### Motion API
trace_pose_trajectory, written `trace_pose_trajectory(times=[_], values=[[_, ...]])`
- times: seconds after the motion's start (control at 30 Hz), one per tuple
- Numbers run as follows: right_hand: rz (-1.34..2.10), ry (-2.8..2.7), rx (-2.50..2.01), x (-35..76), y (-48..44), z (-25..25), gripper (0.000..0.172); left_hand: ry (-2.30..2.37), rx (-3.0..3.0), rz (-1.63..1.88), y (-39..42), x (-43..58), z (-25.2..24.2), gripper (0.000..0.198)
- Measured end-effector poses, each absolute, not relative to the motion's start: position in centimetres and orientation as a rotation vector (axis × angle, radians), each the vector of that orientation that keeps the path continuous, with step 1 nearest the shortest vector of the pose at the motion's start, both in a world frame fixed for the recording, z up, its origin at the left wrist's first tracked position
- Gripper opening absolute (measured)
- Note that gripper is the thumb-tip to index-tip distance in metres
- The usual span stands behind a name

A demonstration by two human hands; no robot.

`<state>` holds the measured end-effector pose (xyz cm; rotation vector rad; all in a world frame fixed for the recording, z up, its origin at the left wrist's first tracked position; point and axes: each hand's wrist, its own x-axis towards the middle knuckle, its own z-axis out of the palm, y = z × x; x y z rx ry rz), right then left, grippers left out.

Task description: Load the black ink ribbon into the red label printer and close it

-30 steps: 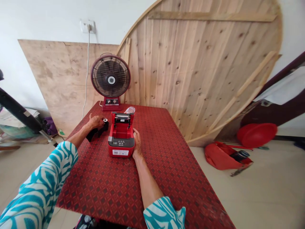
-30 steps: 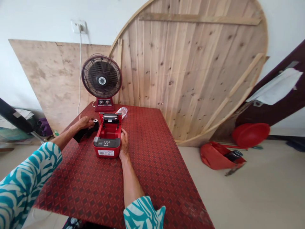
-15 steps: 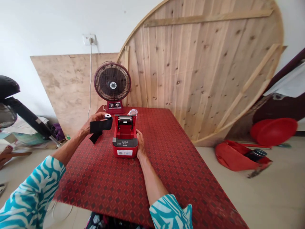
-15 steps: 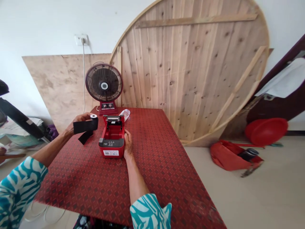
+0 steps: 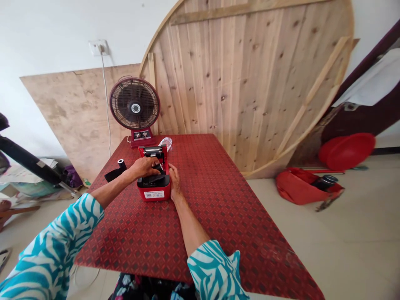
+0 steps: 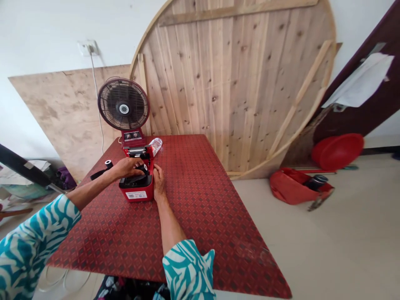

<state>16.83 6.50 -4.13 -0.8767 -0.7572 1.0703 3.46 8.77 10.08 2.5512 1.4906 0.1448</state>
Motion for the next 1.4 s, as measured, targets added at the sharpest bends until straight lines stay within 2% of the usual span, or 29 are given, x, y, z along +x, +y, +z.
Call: trace_pose_trajectory(times=[0.17, 0.33, 0.6, 0.77, 1.17, 1.27, 1.4], values=[[1.051, -0.776, -0.879, 16.8, 6.5, -4.1, 0.042, 1.450, 2.703, -0.070, 9.1, 3.7, 10.0, 0.028], [1.041, -0.808, -0.855, 16.8, 6.2, -4.1, 0.041, 1.278, 2.660, -0.020, 9.0, 2.9, 10.0, 0.028], [1.054, -0.787, -0.846, 16.8, 6.6, -4.5, 0.040, 1.333, 2.614, 0.020, 8.5, 2.9, 10.3, 0.039], [1.058, -0.804, -0.846, 16.9, 6.5, -4.4, 0.040, 1.342, 2.685, -0.175, 9.4, 3.3, 9.8, 0.036], [1.057, -0.799, -0.879, 16.8, 6.6, -4.4, 0.044, 1.344, 2.711, -0.309, 11.3, 4.6, 8.7, 0.025], [1.070, -0.797, -0.886, 16.9, 6.6, -4.3, 0.044, 1.221, 2.651, -0.154, 10.7, 4.0, 9.3, 0.023], [1.086, -0.810, -0.882, 17.0, 6.3, -4.1, 0.044, 1.182, 2.524, 0.321, 8.2, 1.6, 9.6, 0.032]])
